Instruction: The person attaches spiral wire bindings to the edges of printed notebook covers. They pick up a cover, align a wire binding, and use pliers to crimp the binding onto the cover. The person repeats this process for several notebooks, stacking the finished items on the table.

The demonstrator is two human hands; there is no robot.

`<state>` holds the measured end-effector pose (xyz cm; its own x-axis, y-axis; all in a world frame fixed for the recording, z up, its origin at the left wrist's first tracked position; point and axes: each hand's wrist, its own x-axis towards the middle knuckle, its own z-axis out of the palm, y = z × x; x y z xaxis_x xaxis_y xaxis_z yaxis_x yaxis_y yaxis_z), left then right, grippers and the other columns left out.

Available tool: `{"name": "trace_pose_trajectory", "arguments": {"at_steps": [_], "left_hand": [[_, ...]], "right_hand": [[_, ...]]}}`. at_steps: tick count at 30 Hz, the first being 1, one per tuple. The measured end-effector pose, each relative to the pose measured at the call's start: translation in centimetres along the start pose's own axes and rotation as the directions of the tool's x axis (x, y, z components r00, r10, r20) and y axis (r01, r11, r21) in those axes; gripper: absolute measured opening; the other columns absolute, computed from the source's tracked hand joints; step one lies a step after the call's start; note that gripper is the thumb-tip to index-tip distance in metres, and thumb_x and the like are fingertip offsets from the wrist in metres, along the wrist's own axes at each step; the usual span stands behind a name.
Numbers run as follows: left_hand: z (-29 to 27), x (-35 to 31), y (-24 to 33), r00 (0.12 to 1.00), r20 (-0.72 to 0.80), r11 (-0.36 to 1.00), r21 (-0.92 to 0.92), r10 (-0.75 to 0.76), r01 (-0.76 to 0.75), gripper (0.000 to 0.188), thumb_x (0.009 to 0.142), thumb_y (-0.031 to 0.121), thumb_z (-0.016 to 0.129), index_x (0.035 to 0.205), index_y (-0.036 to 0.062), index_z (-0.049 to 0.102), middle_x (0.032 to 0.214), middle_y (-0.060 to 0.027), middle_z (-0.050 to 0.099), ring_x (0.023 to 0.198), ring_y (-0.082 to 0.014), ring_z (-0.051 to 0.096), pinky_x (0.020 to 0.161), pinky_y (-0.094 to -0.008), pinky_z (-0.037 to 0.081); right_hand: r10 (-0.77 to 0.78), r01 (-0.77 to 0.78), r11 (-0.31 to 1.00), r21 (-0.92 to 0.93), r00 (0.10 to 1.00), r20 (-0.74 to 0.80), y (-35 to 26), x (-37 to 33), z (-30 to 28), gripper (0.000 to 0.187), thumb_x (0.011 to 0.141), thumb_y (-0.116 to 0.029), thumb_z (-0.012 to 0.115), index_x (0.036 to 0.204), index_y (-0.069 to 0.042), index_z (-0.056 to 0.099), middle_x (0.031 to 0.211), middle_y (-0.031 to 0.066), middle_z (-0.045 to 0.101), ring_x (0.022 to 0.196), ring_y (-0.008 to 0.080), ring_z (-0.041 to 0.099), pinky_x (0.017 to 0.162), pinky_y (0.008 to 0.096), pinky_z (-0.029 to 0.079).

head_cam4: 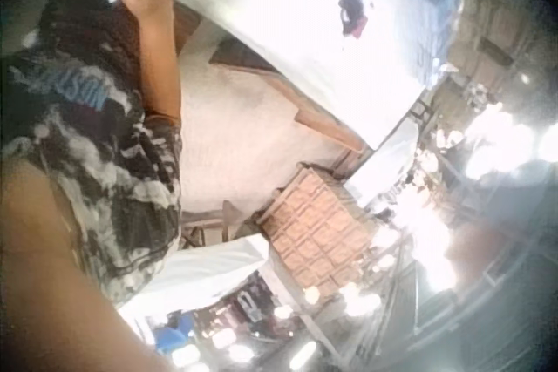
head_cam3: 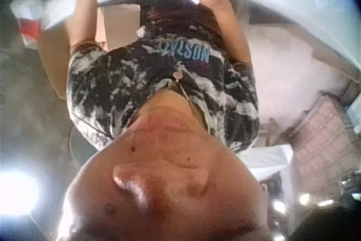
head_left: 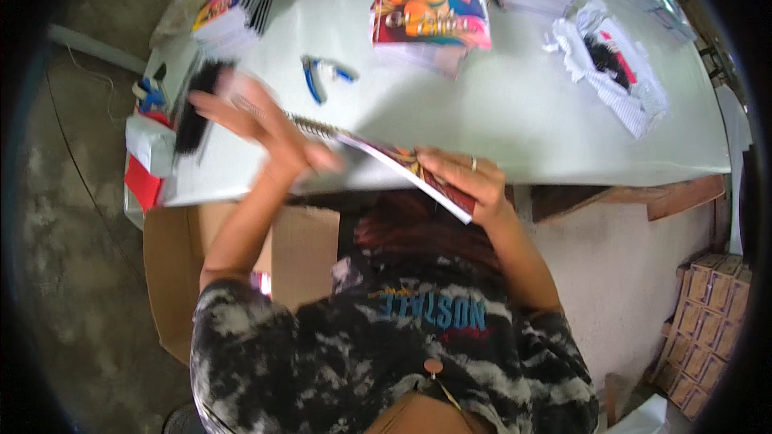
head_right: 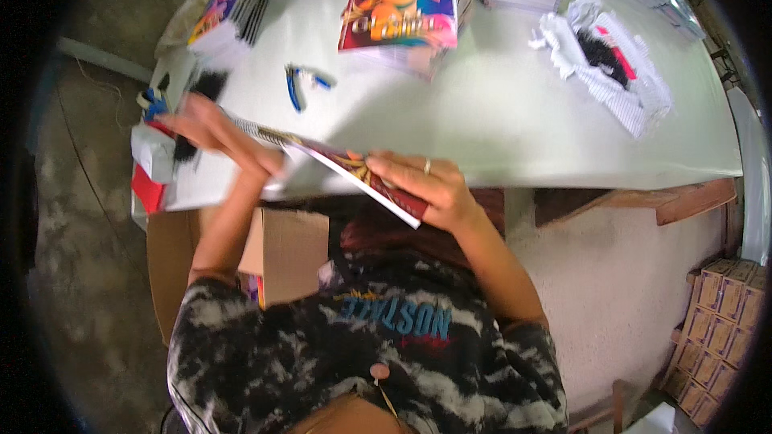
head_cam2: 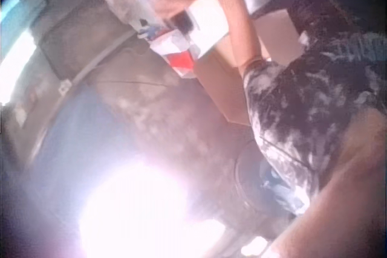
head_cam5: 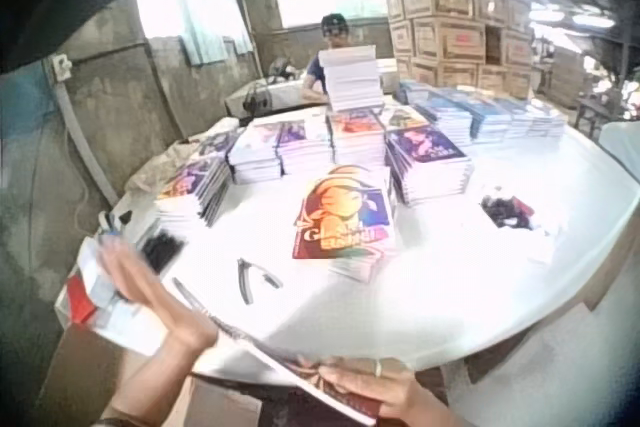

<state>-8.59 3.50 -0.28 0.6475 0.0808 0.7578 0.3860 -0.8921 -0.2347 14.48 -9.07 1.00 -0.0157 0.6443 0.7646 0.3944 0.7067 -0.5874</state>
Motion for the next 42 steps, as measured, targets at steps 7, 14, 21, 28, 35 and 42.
{"name": "trace_pose_trajectory", "arguments": {"at_steps": [7,14,21,28,35,42], "left_hand": [[0.4,-2.3,2.7,0.997,0.023,0.981,-0.177,-0.077,0.08,0.098,0.072,0.074,0.045,0.134,-0.0005,0.031,0.136,-0.0199,0.037,0.128,-0.044,0.024,0.101,-0.0624,0.015],[-0.1,1.6,1.2,0.98,-0.06,0.972,-0.129,0.191,-0.197,0.105,0.071,0.074,0.046,0.133,-0.0091,0.025,0.136,-0.033,0.027,0.123,-0.0584,0.021,0.098,-0.0653,0.017],[1.4,-1.6,3.8,0.975,0.21,0.863,-0.503,0.076,0.041,0.107,0.072,0.071,0.049,0.138,-0.0067,0.018,0.141,-0.0305,0.019,0.129,-0.0502,0.019,0.102,-0.0647,0.011],[4.0,2.7,1.9,0.98,-0.132,0.963,-0.245,-0.15,0.115,0.092,0.072,0.071,0.052,0.131,0.0014,0.034,0.119,-0.0207,0.048,0.116,-0.0407,0.039,0.097,-0.057,0.029],[2.7,0.2,5.0,0.998,-0.061,0.926,-0.377,-0.033,0.008,0.098,0.068,0.071,0.055,0.132,0.0002,0.032,0.127,-0.0183,0.04,0.122,-0.0415,0.032,0.099,-0.0623,0.023],[5.5,-1.1,0.6,0.97,-0.131,0.964,-0.14,0.207,-0.224,0.082,0.075,0.066,0.053,0.13,0.0072,0.039,0.126,-0.0277,0.037,0.121,-0.0385,0.035,0.09,-0.0616,0.031]], "right_hand": [[-0.073,0.073,0.997,-0.005,0.997,-0.004,0.3,-0.2,1.0,0.033,0.071,0.0,0.069,0.103,0.002,0.063,0.096,0.0186,0.065,0.082,0.0278,0.067,0.07,0.0315,0.054],[-0.062,0.061,0.998,-0.013,0.998,-0.024,1.2,0.1,0.6,0.033,0.073,-0.002,0.068,0.105,0.002,0.062,0.098,0.0197,0.065,0.084,0.0285,0.067,0.072,0.0323,0.054],[0.038,-0.038,0.999,0.005,0.999,-0.037,1.1,0.8,0.7,0.026,0.078,0.003,0.058,0.103,0.007,0.062,0.098,0.0203,0.065,0.087,0.0294,0.066,0.075,0.0333,0.053],[0.002,-0.002,0.999,-0.034,1.0,0.006,1.2,1.1,0.9,0.031,0.073,0.003,0.06,0.105,0.005,0.062,0.1,0.0191,0.065,0.088,0.0277,0.066,0.075,0.0318,0.052],[-0.035,0.036,0.998,-0.051,0.999,0.026,1.3,1.1,2.1,0.031,0.073,0.003,0.061,0.104,0.004,0.062,0.101,0.0172,0.065,0.087,0.0262,0.067,0.074,0.0315,0.053],[0.017,-0.017,0.998,-0.063,1.0,0.0,0.8,0.9,2.8,0.044,0.068,0.005,0.061,0.112,-0.002,0.06,0.099,0.0144,0.065,0.082,0.0267,0.066,0.071,0.0332,0.052]]}}
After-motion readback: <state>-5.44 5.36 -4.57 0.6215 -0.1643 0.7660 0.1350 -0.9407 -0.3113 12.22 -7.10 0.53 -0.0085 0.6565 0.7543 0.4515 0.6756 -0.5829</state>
